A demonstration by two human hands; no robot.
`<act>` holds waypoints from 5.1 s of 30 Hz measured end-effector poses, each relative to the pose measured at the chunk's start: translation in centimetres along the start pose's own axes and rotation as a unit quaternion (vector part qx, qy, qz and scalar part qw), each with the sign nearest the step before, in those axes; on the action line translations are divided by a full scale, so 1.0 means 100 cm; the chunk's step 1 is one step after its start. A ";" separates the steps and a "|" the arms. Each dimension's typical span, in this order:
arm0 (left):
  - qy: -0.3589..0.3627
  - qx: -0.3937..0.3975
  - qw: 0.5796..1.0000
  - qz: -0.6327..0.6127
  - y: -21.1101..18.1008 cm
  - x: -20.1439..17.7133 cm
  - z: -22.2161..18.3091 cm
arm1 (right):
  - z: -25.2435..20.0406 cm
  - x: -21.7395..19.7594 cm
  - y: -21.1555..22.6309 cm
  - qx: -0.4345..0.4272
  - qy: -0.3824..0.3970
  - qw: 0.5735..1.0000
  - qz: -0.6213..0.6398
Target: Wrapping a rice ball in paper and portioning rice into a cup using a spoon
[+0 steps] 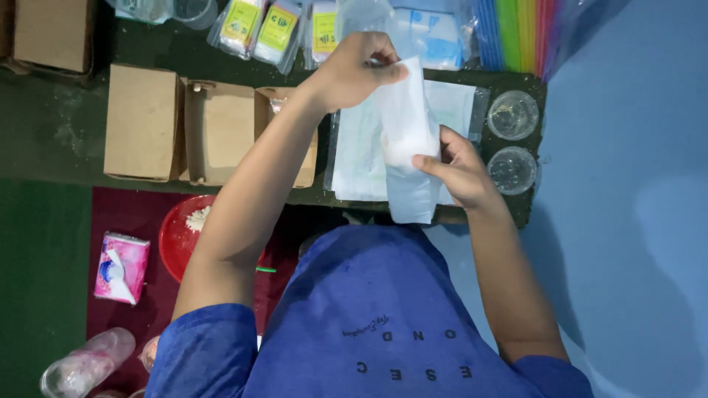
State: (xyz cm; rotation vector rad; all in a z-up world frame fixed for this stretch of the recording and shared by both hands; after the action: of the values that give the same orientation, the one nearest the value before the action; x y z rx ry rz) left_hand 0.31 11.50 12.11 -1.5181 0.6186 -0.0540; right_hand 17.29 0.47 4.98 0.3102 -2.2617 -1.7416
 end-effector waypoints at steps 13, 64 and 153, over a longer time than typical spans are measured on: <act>-0.100 0.303 0.858 0.402 -0.075 0.012 -0.068 | -0.007 -0.015 0.012 -0.007 -0.090 0.995 0.046; -0.120 -0.145 0.885 -0.425 0.062 0.092 -0.068 | 0.009 0.003 0.017 -0.107 -0.048 0.989 0.088; -0.097 -0.104 0.947 -0.287 0.044 0.077 -0.089 | 0.003 -0.003 0.016 -0.161 -0.091 0.975 0.127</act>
State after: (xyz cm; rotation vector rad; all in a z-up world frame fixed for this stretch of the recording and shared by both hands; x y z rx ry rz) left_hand 1.73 0.64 5.97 -1.8421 0.0081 -0.2880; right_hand 17.40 1.26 6.40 -0.2032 -1.9773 -2.0191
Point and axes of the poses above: each hand's wrist, its own z-axis towards the middle knuckle, its own x-axis out of the palm, y = z × x, the point moved 10 cm from there along z, towards the middle knuckle, and after that the axes turned 6 degrees about -x, right-handed, at the moved point
